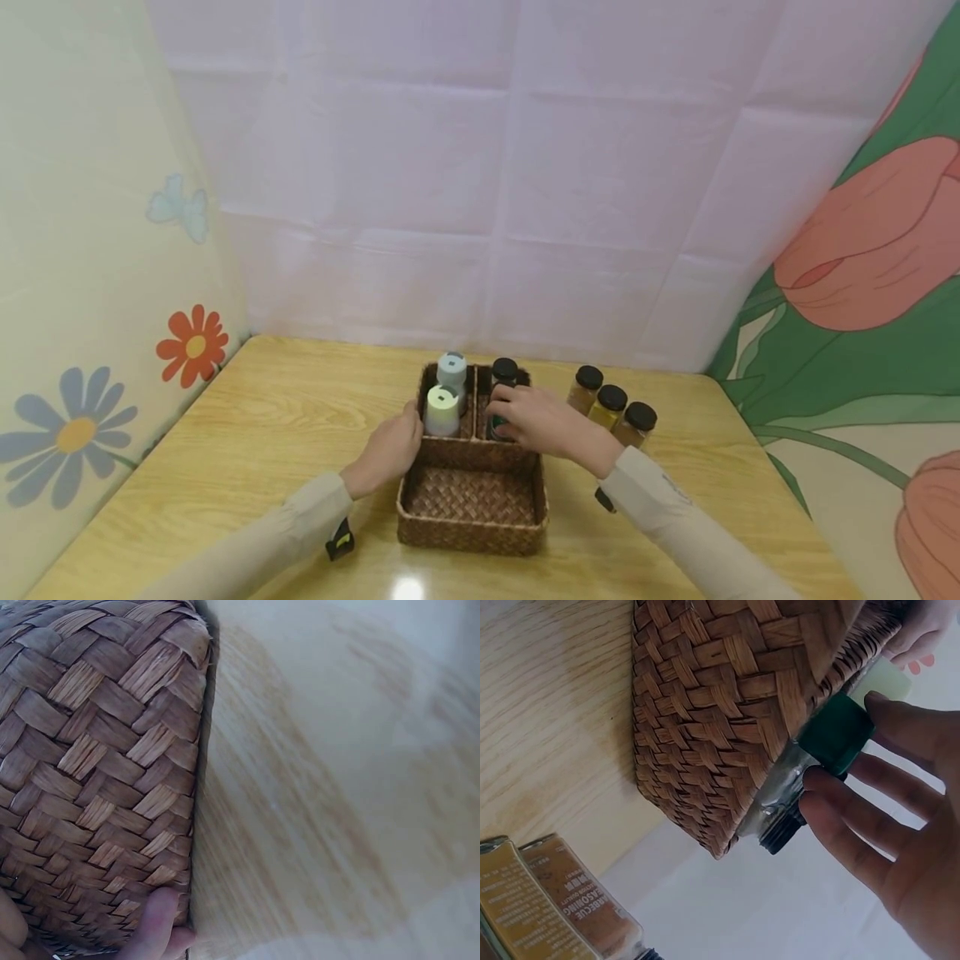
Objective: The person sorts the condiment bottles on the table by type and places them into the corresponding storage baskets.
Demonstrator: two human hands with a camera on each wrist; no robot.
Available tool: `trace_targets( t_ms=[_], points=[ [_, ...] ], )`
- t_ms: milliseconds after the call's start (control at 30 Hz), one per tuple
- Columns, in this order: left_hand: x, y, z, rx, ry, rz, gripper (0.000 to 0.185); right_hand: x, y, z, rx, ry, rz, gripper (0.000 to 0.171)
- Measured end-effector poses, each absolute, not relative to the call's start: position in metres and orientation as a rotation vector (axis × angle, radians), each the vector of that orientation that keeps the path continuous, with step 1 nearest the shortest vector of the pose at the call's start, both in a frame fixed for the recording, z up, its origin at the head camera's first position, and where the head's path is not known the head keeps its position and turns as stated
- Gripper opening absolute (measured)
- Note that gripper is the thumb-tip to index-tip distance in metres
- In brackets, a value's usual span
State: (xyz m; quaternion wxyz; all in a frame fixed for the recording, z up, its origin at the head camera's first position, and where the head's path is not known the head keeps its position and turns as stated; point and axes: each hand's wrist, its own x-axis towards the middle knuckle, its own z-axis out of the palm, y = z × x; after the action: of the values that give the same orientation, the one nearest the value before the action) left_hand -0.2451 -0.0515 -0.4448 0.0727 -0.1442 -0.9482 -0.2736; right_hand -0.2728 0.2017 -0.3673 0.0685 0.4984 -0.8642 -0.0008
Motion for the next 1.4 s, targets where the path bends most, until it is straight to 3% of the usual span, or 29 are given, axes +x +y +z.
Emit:
trace_targets(
  t_ms=[1400],
  points=[
    [-0.245,-0.051,-0.444,-0.408,-2.829,-0.831,0.041,-0.277,0.236,-0.369,1.396,-2.518,0.127,0.007]
  ],
)
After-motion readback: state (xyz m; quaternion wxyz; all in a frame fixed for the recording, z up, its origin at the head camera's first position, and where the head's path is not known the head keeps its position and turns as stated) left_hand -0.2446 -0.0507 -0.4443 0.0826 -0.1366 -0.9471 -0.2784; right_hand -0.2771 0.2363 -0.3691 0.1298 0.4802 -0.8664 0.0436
